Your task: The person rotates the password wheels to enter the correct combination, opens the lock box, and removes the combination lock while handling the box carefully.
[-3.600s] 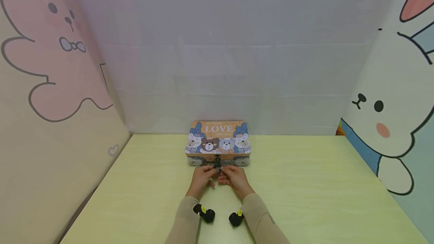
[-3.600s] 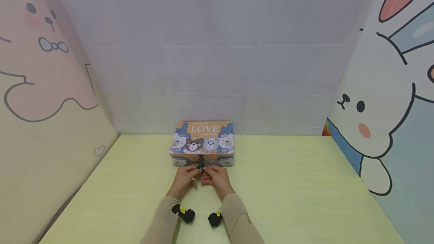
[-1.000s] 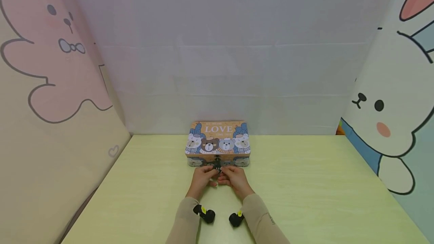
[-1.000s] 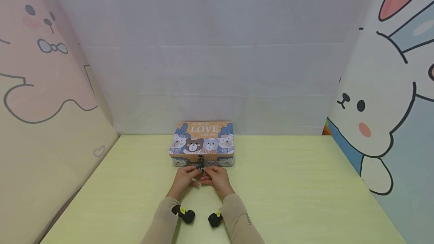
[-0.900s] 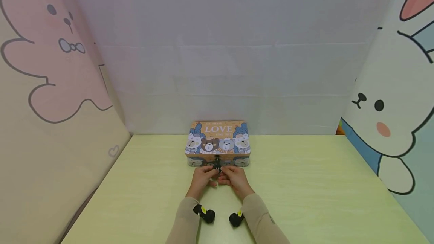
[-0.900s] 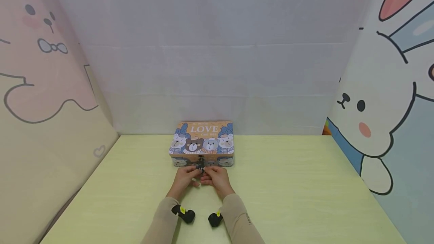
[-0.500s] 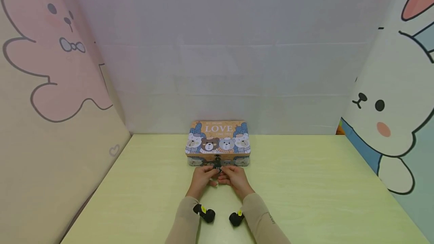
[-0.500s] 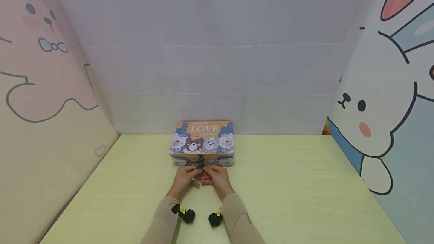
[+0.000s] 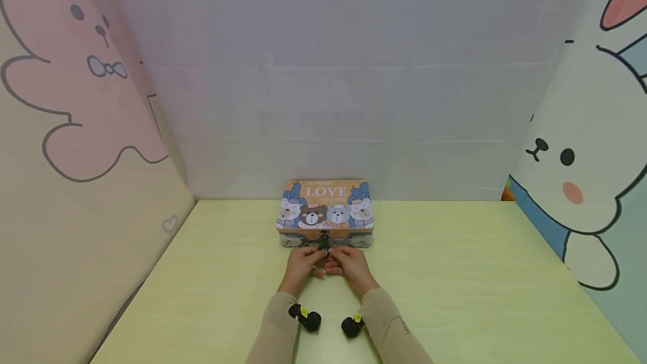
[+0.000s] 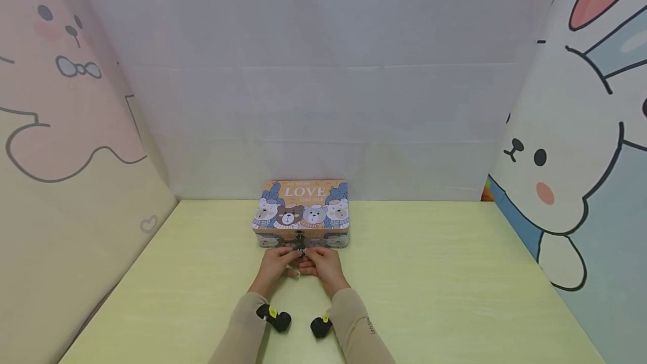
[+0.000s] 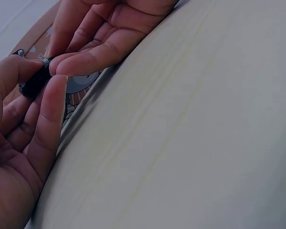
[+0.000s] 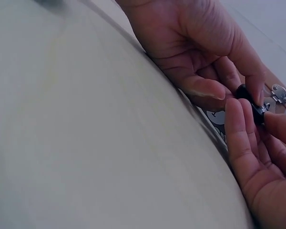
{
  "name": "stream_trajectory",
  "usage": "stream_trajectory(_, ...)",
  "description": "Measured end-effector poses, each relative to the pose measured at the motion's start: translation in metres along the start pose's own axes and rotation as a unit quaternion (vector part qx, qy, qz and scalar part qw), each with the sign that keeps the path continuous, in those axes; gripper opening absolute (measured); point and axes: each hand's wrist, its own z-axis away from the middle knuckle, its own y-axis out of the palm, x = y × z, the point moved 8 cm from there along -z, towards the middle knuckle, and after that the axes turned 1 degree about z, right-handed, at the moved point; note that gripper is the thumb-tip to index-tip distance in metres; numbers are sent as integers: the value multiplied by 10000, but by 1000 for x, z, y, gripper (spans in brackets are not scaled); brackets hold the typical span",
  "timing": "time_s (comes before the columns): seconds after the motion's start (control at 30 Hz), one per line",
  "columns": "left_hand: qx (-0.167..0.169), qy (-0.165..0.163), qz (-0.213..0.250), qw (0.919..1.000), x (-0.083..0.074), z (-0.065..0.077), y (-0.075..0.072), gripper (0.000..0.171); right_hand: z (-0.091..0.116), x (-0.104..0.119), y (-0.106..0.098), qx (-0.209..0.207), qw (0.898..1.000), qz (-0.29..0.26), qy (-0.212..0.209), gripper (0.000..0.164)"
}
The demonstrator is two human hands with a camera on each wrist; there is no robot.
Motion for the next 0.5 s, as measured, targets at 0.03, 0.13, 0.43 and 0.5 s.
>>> stream_trajectory(0.03, -14, 7, -21, 10000, 0, 0, 0, 23, 0, 0, 0, 0, 10000, -3, 4, 30)
stream_trajectory(0.13, -23, 36, -52, 10000, 1, 0, 0, 24, 1, 1, 0, -3, 10000, -12, 8, 30)
stream_trajectory(0.43, -67, -105, -62, 9999, 3, -2, 0, 23, 0, 0, 0, -21, 10000, -34, 42, 27)
stream_trajectory(0.5, -52, -86, -86, 9999, 3, -2, 0, 23, 0, 0, 0, -35, 10000, -58, 55, 25)
